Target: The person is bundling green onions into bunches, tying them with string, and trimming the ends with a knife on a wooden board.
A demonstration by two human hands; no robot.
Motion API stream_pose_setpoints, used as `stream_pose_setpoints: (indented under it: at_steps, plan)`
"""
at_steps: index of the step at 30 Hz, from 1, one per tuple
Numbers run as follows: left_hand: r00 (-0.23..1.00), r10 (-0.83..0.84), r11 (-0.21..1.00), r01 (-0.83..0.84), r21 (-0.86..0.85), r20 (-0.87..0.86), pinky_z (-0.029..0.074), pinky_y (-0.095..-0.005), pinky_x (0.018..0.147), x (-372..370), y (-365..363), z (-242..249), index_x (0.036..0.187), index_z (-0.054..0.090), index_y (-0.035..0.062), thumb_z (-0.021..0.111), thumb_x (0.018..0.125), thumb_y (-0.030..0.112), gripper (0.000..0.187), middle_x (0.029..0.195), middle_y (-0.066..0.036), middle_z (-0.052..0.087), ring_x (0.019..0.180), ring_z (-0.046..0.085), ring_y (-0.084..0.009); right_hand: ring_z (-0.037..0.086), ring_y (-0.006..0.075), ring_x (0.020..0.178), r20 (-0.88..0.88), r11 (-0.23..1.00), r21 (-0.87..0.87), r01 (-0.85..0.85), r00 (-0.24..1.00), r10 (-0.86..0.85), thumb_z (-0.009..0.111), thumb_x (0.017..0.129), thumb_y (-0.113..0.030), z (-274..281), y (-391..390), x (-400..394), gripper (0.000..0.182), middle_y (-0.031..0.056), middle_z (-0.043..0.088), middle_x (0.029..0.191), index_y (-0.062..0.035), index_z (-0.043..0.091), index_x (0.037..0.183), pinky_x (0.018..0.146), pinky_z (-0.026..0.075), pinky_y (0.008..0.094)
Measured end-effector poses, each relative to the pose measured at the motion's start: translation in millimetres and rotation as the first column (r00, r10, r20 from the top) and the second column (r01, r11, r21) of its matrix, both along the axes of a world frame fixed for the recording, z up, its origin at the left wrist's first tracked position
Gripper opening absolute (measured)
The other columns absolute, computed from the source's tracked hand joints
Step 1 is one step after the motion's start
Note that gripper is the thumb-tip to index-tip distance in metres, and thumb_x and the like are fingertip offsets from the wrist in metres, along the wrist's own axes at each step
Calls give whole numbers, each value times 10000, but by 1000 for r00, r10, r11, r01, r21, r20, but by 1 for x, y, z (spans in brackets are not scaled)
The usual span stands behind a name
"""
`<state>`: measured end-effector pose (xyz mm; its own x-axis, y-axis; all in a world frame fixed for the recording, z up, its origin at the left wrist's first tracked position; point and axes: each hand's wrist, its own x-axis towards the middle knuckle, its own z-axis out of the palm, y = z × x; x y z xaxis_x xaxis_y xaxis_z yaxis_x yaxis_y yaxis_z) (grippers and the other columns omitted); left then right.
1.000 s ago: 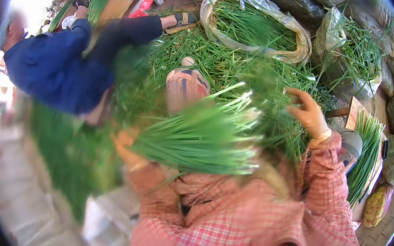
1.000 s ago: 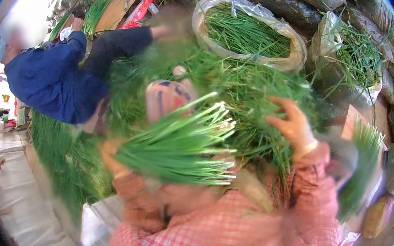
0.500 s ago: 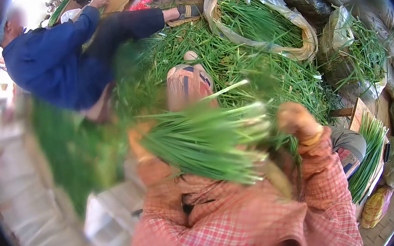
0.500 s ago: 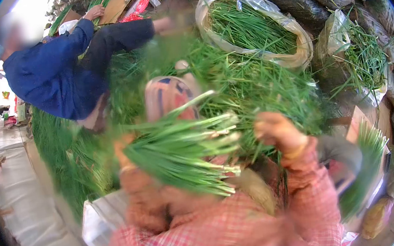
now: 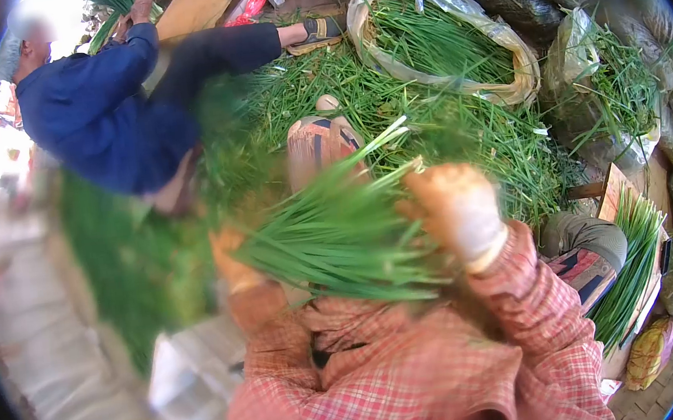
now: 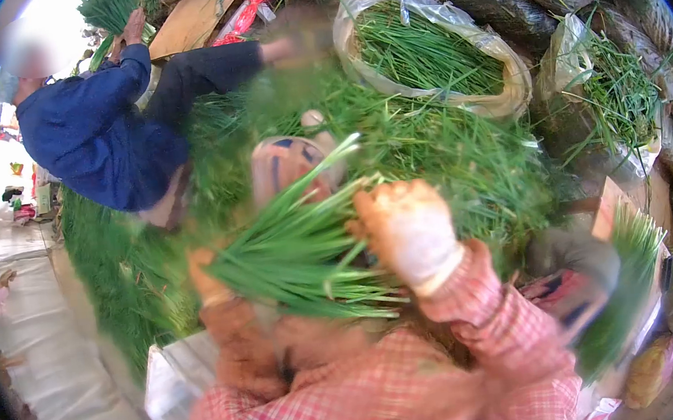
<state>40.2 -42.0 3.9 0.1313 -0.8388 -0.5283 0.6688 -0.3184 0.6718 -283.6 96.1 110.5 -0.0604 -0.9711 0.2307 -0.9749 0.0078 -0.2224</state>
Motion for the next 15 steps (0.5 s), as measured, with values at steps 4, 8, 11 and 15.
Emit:
stream_pose_setpoints:
  at_steps: [4, 8, 11, 15]
  plan:
    - [994, -98, 986, 103, -132, 40, 289, -249, 462, 25, -7, -32, 619, 377, 199, 383, 923, 417, 375, 525, 59, 335, 466, 325, -97, 511, 223, 603, -111, 989, -123, -84, 991, 71, 599, 683, -232, -13, -7, 0, 126, 34, 481, 639, -143, 512, 702, 509, 423, 344]
    - [991, -132, 987, 131, -98, -9, 320, -258, 486, 24, -11, -41, 632, 402, 187, 381, 923, 413, 369, 544, 55, 361, 495, 349, -103, 495, 208, 591, -327, 994, -92, -62, 944, 28, 552, 644, -168, -13, 6, -12, 64, 39, 462, 626, -159, 489, 650, 495, 414, 327]
    - [994, -93, 994, 96, -53, 64, 355, -269, 514, 14, -5, -32, 672, 446, 182, 379, 924, 407, 345, 568, 50, 385, 529, 374, -109, 491, 208, 550, -313, 989, -101, 111, 940, -138, 538, 638, -72, -19, 26, -68, 64, 27, 482, 593, -125, 512, 615, 476, 395, 317]
    - [989, -136, 990, 135, 28, 63, 387, -273, 558, 47, -1, -77, 792, 526, 166, 364, 932, 390, 310, 589, 44, 403, 562, 399, -114, 539, 230, 704, -184, 946, -71, 318, 928, -325, 570, 706, -23, -33, 70, -149, 107, 49, 576, 700, -97, 627, 758, 637, 427, 337]
